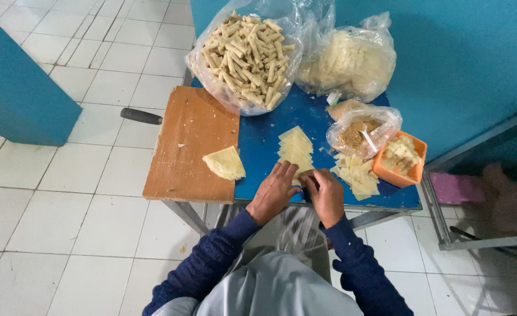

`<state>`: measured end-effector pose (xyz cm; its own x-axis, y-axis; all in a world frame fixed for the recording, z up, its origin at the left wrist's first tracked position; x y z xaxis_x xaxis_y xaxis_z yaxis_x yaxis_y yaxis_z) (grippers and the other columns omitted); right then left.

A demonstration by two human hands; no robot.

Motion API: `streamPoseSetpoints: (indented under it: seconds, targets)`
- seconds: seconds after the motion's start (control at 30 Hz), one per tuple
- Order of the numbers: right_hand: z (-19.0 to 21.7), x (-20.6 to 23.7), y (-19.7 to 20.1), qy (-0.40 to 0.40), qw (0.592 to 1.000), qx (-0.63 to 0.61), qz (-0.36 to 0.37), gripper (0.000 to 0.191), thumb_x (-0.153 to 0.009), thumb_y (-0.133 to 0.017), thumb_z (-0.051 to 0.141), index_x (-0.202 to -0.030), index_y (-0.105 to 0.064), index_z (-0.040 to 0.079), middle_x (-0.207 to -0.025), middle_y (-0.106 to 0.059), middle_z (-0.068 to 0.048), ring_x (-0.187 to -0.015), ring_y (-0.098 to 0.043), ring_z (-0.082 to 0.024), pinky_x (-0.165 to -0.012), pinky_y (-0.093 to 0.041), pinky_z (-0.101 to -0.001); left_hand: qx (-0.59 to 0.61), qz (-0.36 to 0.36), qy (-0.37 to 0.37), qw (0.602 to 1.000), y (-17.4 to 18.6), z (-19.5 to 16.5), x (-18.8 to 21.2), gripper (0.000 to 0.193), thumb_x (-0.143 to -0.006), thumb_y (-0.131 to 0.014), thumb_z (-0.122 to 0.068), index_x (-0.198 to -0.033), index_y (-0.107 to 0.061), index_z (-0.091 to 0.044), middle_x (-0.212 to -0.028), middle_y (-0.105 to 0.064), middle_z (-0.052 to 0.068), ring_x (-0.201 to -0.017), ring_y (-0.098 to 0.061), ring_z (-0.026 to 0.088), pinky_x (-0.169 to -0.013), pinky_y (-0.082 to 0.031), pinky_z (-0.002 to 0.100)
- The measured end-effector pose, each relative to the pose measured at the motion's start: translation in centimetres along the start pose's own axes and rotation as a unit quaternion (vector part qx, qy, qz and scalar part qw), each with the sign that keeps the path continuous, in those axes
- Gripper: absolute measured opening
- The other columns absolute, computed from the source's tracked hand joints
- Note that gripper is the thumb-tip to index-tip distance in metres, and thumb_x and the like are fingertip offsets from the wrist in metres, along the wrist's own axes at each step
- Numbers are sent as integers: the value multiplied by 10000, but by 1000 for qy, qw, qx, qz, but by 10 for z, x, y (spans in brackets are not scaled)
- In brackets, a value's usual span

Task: The person sits at a small table and rolls flat dough pieces by hand into tight cylinders, placing each finished roll onto a growing pile beside a large bag of completed rolls. They occasionally use a spoon to scoop brown powder from a plastic bag and work pieces of dough from an orange container.

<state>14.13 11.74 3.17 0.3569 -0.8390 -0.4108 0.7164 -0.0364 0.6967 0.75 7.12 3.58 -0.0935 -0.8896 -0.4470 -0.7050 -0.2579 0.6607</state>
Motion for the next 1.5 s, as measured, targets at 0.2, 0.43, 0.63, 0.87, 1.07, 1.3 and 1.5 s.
streamPoseSetpoints:
  seconds: [0.2, 0.43, 0.63, 0.87, 1.07, 1.3, 1.5]
  targets:
    - [24, 1, 14, 82, 996, -17, -2, 260, -947, -626, 4, -1184, -714, 66, -1021, -722, -141, -863, -701, -335, -715, -542, -396, 9, -26, -18, 999, 2, 2, 1, 514, -787, -784, -103, -1199, -521, 54, -1173, -552, 238, -1122, -524, 446, -957, -451, 493]
    - [28, 7, 15, 139, 989, -6, 48, 321, -844, -655, -22, -1159, -659, 34, -1059, -704, -110, -998, -667, -326, -847, -521, -420, 22, -18, -37, 999, 3, 4, 4, 460, -801, -776, -90, -1165, -535, 53, -1153, -547, 226, -1093, -518, 433, -938, -448, 489]
    - [24, 4, 8, 222, 973, 58, 13, 163, -873, -681, 19, -1033, -687, 49, -1015, -706, -101, -984, -657, -326, -848, -516, -429, 23, -12, -45, 999, 5, 2, 0, 390, -783, -773, -84, -1090, -566, 38, -1115, -543, 195, -1068, -520, 414, -925, -452, 474]
    - [-20, -18, -10, -7, 996, -62, 66, 110, -962, -692, 168, -1008, -707, 69, -931, -719, -91, -836, -701, -284, -724, -537, -397, 30, -42, -35, 998, 12, -2, -3, 206, -823, -699, -30, -1011, -620, -5, -1034, -559, 145, -1013, -534, 370, -879, -468, 446]
    - [0, -21, -10, 104, 994, 11, 19, 74, -926, -695, 88, -991, -710, 55, -933, -675, -116, -900, -622, -343, -782, -501, -439, -33, -71, -55, 995, 19, -3, -15, 113, -799, -578, 29, -900, -601, -16, -969, -565, 157, -984, -549, 370, -833, -489, 451]
    - [23, -8, -3, 206, 978, 20, 11, 152, -868, -679, -1, -1014, -700, 32, -1010, -671, -107, -970, -614, -342, -825, -515, -438, -12, -50, -33, 998, 13, 5, -21, 106, -809, -557, 51, -890, -572, -15, -962, -575, 155, -963, -595, 383, -774, -497, 472]
    - [25, -13, -1, 213, 976, 24, 23, 74, -888, -732, 66, -951, -699, 43, -983, -677, -96, -981, -630, -333, -827, -519, -431, 41, -45, -68, 996, 14, 5, -14, 47, -872, -602, -17, -916, -592, -7, -975, -556, 152, -986, -605, 376, -793, -506, 461]
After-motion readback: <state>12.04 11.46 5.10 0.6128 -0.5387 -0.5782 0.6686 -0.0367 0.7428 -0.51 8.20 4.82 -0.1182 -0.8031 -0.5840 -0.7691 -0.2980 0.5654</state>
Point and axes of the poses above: each hand's wrist, its own x-axis away from the middle knuckle, its own y-axis out of the back of the hand, z = x × y, the point moved 8 cm from there along -x, towards the middle knuckle
